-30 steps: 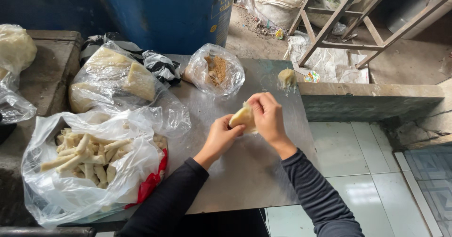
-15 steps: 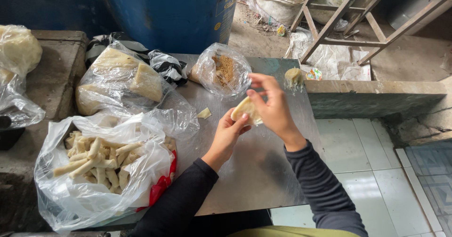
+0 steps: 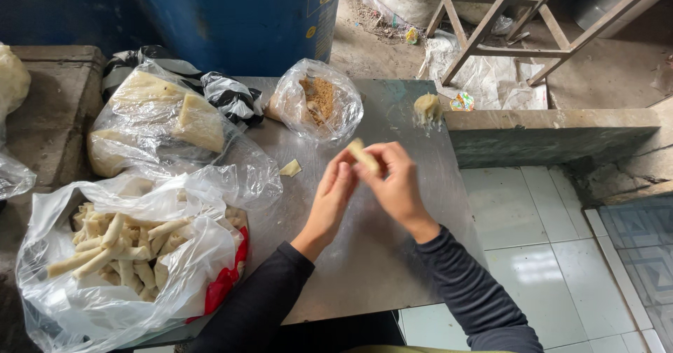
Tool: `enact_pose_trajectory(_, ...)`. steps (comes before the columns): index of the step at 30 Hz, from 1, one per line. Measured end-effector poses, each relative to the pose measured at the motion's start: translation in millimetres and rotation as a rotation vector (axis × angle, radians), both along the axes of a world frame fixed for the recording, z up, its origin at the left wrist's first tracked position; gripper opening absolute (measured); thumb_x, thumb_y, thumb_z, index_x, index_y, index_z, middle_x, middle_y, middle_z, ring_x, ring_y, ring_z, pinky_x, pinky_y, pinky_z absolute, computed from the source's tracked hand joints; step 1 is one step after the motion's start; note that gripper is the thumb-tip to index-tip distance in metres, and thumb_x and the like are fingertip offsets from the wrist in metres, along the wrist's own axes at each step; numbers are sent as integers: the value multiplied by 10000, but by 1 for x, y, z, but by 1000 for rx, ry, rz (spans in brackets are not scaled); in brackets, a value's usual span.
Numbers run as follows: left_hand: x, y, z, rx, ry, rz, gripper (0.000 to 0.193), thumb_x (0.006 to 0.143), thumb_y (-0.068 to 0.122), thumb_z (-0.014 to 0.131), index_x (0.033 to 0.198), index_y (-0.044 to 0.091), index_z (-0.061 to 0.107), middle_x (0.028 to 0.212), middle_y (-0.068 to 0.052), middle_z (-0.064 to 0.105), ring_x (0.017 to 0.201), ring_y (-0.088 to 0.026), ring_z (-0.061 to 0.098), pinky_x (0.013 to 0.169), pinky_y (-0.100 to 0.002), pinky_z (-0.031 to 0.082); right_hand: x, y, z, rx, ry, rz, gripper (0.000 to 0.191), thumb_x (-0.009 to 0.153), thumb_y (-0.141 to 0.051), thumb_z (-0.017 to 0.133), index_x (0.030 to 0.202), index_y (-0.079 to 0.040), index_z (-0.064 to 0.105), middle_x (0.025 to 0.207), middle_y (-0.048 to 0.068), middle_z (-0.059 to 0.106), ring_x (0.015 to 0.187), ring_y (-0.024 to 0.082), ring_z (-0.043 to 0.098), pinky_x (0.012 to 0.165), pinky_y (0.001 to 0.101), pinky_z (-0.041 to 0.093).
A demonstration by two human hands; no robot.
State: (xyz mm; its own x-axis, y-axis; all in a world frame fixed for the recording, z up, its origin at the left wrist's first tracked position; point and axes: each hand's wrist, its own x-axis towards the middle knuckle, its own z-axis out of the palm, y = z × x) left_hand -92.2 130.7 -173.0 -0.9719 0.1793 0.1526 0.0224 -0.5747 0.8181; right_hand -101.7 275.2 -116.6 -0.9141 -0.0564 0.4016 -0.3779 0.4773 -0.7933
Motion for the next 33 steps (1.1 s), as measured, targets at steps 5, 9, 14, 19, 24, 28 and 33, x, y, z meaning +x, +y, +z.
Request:
enact_pose_trajectory(5,-6,-24,18,254,-165,-202,902,1031,682,203,1576,-20,352,1453,-146,564,1285,-204,572,1061,-344,446,7,-5,16,86,55,290,419,833,-71,807,1221,-5,660,1197,129,641,1040,236,697,885,336,572)
enact_pose_trajectory(9,-8,-31,27,316,-206,-235,923,1027,680,188,1563,-52,357,1452,-148,578,1281,-186,587,1115,-324,447,4,4,23,154,181,280,313,867,-37,789,1172,-58,718,1183,101,685,1109,265,693,950,347,566)
enact_pose_trajectory(14,-5,-31,31,321,-221,-257,915,1033,665,201,1553,-70,360,1452,-168,580,1284,-205,594,1120,-328,452,4,8,28,148,151,276,287,849,-48,809,1127,-71,740,1152,79,702,1085,243,700,936,342,568)
enact_pose_trajectory(19,-5,-34,29,346,-243,-272,919,1034,664,204,1546,-85,352,1439,-197,571,1288,-227,603,1113,-326,462,3,13,28,124,88,323,284,816,-50,822,1085,-62,731,1151,69,710,1079,214,706,918,332,573)
enact_pose_trajectory(24,-4,-28,18,274,-212,-204,709,1065,502,350,1546,-17,380,1466,-131,555,1296,-177,567,1094,-310,464,-2,17,21,-8,16,354,166,905,-24,764,1068,-48,742,1169,69,709,1095,174,702,956,316,586)
enact_pose_trajectory(28,0,-21,6,166,-74,-122,492,1053,199,542,1499,25,429,1476,-83,517,1328,-163,530,1100,-334,464,1,13,12,-109,8,387,225,878,-31,796,1074,-8,689,1189,85,645,1097,151,638,989,305,533)
enact_pose_trajectory(33,0,-15,0,78,52,-23,444,1033,34,578,1452,19,433,1489,-84,492,1408,-180,509,1121,-337,462,1,4,-3,-317,-64,405,185,937,-36,765,1069,2,641,1234,65,579,1125,124,606,1015,293,517)
